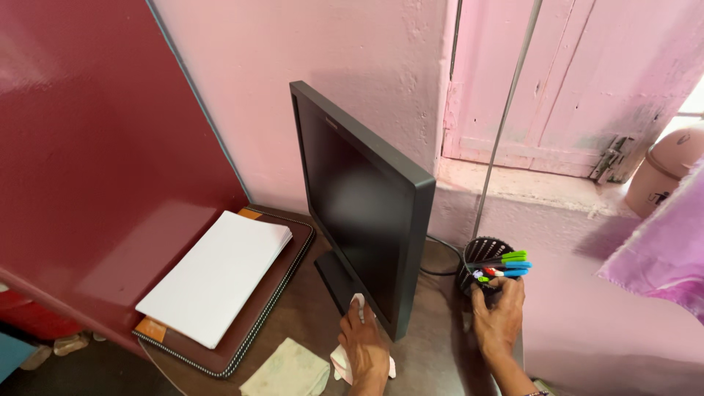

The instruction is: The person wipes a Lenovo computer monitor with a white cloth, cleaning the screen, bezel, stand, and back panel. They also move a pen holder aside and wipe the desk surface around the monitor base.

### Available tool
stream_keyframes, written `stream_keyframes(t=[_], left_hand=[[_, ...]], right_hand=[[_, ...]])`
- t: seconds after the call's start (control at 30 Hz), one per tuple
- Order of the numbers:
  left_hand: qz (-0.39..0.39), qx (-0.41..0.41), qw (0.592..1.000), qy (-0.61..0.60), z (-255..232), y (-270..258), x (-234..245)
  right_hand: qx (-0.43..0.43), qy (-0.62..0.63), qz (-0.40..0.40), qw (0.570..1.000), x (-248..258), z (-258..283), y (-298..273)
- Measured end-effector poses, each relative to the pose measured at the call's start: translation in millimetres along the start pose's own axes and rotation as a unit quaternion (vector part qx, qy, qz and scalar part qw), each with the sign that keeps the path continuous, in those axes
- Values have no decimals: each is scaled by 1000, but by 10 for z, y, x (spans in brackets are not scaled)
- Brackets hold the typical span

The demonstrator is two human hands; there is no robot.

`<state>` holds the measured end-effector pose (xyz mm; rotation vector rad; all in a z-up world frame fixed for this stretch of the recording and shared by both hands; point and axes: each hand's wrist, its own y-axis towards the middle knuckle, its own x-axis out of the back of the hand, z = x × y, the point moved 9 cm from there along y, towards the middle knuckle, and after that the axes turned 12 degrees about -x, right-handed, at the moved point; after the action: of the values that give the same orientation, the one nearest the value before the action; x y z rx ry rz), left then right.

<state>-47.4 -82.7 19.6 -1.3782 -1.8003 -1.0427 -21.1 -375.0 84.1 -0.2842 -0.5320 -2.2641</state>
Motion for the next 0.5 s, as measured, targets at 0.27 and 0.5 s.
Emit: stream_keyframes(t=[0.27, 0.5], left_hand=[[-18, -24, 999, -12, -229, -335, 206], [20, -46, 998, -37, -170, -915, 580]], right_hand=[[101, -4, -31, 994, 521, 167, -463], [61, -17, -3, 998, 815, 197, -1396]])
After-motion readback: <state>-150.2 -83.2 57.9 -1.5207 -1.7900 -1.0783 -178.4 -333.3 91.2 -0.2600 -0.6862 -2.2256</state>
